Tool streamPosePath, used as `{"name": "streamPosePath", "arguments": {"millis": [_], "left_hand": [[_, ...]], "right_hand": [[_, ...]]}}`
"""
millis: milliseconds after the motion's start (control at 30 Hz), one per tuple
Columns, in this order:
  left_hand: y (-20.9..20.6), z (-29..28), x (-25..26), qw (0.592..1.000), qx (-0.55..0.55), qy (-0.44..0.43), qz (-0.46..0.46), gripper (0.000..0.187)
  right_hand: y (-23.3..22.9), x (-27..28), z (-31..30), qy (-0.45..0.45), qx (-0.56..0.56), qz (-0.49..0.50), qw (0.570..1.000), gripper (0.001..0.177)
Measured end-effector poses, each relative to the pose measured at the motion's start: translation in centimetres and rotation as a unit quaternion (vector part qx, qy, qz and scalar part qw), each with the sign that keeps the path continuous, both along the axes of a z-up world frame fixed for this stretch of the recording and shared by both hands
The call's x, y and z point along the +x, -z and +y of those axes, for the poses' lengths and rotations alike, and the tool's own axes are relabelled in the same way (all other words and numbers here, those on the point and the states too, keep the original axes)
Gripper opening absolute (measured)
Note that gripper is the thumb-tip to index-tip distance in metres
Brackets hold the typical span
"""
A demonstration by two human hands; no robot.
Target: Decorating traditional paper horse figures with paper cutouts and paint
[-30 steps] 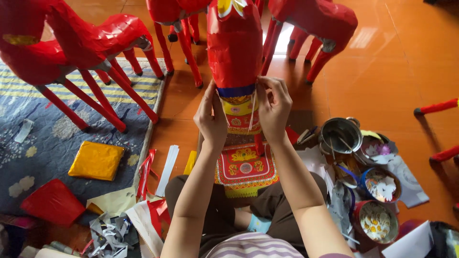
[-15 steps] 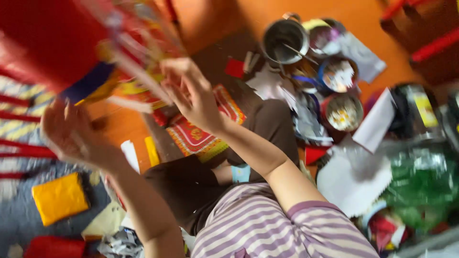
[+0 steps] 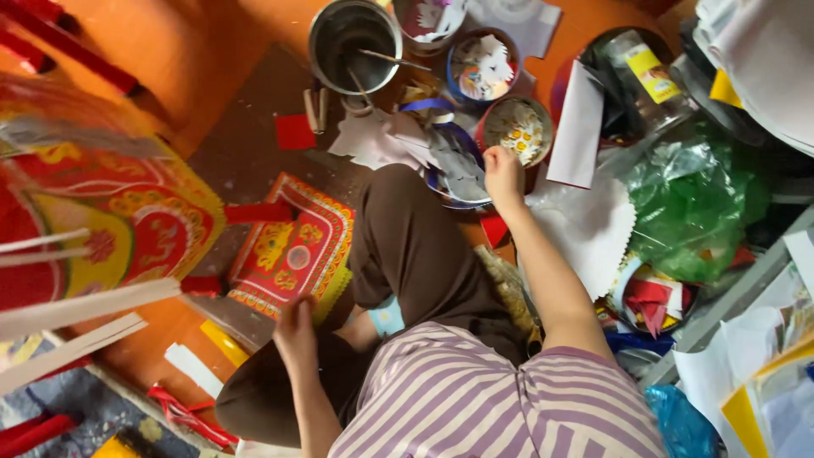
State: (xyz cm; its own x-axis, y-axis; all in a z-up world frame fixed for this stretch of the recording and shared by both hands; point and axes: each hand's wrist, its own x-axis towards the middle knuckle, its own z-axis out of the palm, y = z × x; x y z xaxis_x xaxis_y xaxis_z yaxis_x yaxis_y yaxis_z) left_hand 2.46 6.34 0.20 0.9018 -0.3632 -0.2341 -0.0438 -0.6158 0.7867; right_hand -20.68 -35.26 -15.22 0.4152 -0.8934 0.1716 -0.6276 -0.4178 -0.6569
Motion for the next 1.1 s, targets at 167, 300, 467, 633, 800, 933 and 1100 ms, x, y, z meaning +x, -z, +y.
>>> {"name": "streamPosePath", "arguments": {"millis": [167,300,467,633,800,933,1100], "left_hand": [[-1.0,-10.3,-3.6,0.969,-0.073,0.234,0.038,0.022],[-1.2,-17.1,-5.5,0.888,-0.135,0.440,0.019,0.031],[3.7,-19.3,-5.8,0.831,-0.076,0.550,0.009,0.050],[3.5,-20.2,-5.2,0.841,-0.088,0.531,0.055,0.048],[6.9,-19.9,-5.8,0.837,-0.026,0.547,-0.006,0.051],[6.3,-20.2,-5.8,0.830,0.005,0.557,-0.029,0.050],[5.6,-20.8,-5.6,0.828,0.010,0.560,0.021,0.050]], "right_hand": [[0.5,-2.9,-0.5,-0.007,-0.027,0.078,0.997,0.014],[3.5,-2.9,-1.7,-0.026,-0.008,0.101,0.995,0.018],[0.8,1.9,-7.3,-0.032,-0.050,0.052,0.997,0.005],[5.2,7.9,-14.7,-0.048,-0.080,-0.004,0.996,0.011],[4.8,11.0,-16.9,-0.182,-0.030,0.265,0.946,0.038],[8.5,9.9,-18.5,-0.172,-0.064,0.290,0.939,0.034],[10.3,6.3,-19.1,-0.128,-0.049,0.183,0.974,0.024]]}}
